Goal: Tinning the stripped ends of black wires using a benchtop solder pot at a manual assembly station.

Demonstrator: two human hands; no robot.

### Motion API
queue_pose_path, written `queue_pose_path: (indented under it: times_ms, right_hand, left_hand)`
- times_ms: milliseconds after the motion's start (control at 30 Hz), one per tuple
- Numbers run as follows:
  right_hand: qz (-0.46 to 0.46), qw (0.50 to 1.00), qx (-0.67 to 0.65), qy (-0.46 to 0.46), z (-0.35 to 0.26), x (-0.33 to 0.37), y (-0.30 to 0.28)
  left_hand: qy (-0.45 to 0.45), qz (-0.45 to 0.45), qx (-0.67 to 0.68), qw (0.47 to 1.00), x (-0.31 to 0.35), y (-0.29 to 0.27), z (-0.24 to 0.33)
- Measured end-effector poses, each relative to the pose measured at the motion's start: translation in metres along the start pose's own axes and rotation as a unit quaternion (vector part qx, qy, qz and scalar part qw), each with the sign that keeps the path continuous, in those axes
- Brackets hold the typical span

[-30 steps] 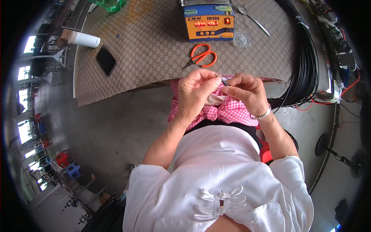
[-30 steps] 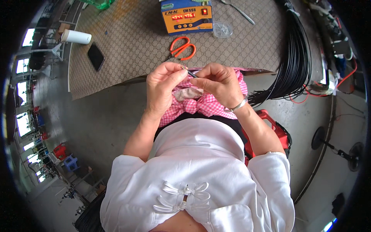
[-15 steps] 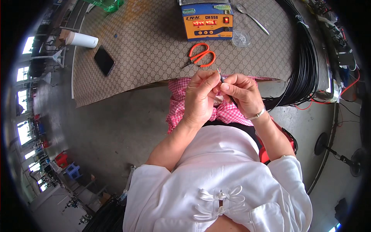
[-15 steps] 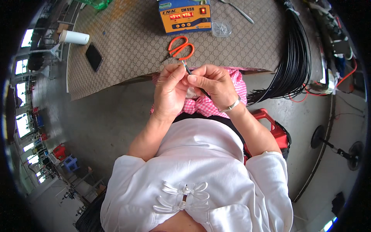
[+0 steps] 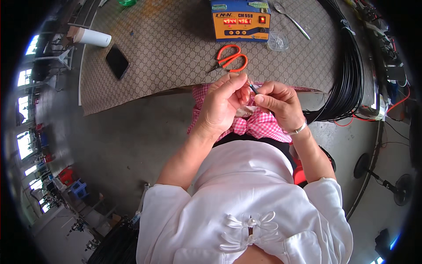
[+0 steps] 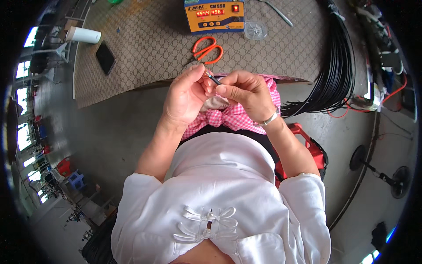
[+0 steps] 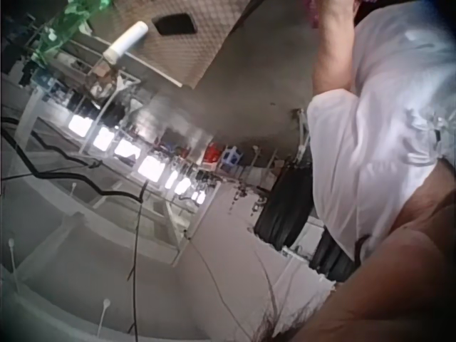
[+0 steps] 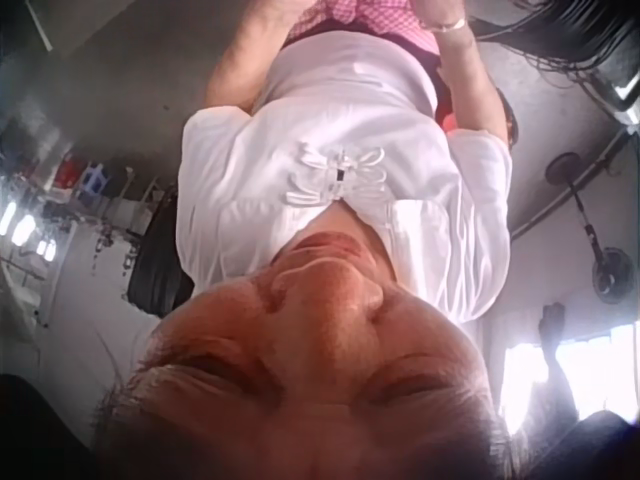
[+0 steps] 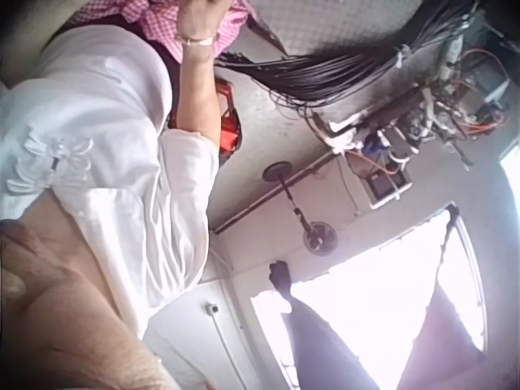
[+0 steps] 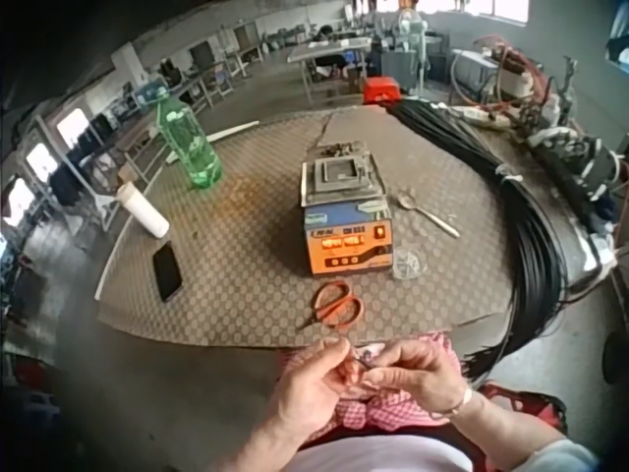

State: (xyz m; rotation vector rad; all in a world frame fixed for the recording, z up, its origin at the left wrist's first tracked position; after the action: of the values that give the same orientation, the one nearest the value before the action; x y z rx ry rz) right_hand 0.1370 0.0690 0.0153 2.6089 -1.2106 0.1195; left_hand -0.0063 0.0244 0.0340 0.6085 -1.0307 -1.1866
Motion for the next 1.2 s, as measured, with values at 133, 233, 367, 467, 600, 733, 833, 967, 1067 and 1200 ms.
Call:
queue_pose_path:
  times_ms: [133, 233, 367, 467, 600, 733, 833, 967, 1067, 1200]
  right_hand:
    - [-0.002, 1.000, 0.013, 0.000, -0.001, 0.000, 0.001]
    - [-0.003, 1.000, 0.007, 0.003, -0.003, 0.000, 0.002]
    - [-0.002, 1.000, -0.006, -0.003, -0.004, -0.001, 0.004]
    - [-0.004, 1.000, -0.015, -0.008, 0.000, -0.002, 0.002]
    - [0.006, 1.000, -0.022, -0.006, 0.002, -0.003, 0.002]
    - [0.007, 1.000, -0.030, -0.007, 0.003, -0.004, 0.001]
    - [0.000, 0.999, -0.042, -0.011, 0.003, -0.005, 0.002]
    - [0.001, 0.998, -0.057, 0.003, 0.002, -0.004, 0.002]
    - [-0.005, 0.998, -0.067, 0.013, 0.002, -0.004, 0.001]
    - [-0.014, 0.998, -0.062, 0.018, 0.001, -0.003, 0.001]
  left_hand:
    - [-0.008, 0.005, -0.006, 1.000, 0.001, 0.001, 0.004]
    - [-0.014, 0.006, -0.003, 1.000, 0.002, 0.001, 0.005]
    - [-0.019, -0.004, 0.004, 1.000, 0.002, -0.004, 0.004]
    - [-0.014, -0.013, 0.010, 1.000, 0.002, -0.006, 0.002]
    - [-0.008, -0.018, 0.013, 1.000, 0.004, -0.004, 0.001]
    - [0.003, -0.029, 0.012, 1.000, 0.004, -0.002, -0.003]
    - [0.017, -0.034, 0.015, 0.999, 0.003, -0.003, -0.006]
    - [0.015, -0.039, 0.025, 0.999, 0.002, -0.003, -0.006]
    - [0.002, -0.041, 0.034, 0.999, 0.002, -0.002, -0.004]
    - [-0.017, -0.046, 0.041, 0.998, 0.001, -0.001, -0.001]
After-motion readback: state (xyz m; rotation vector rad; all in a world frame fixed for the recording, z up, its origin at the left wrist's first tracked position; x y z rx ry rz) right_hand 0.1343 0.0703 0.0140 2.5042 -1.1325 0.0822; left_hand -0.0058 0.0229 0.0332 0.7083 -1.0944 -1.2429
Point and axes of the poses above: each hand's wrist, its own x-axis away from the middle knuckle, its own y-axis out of the palm, z = x × y, the point moved 2 cm from there along -x, towards the middle knuckle, and after that the axes turned 14 degrees about x, right-handed, at the moved point
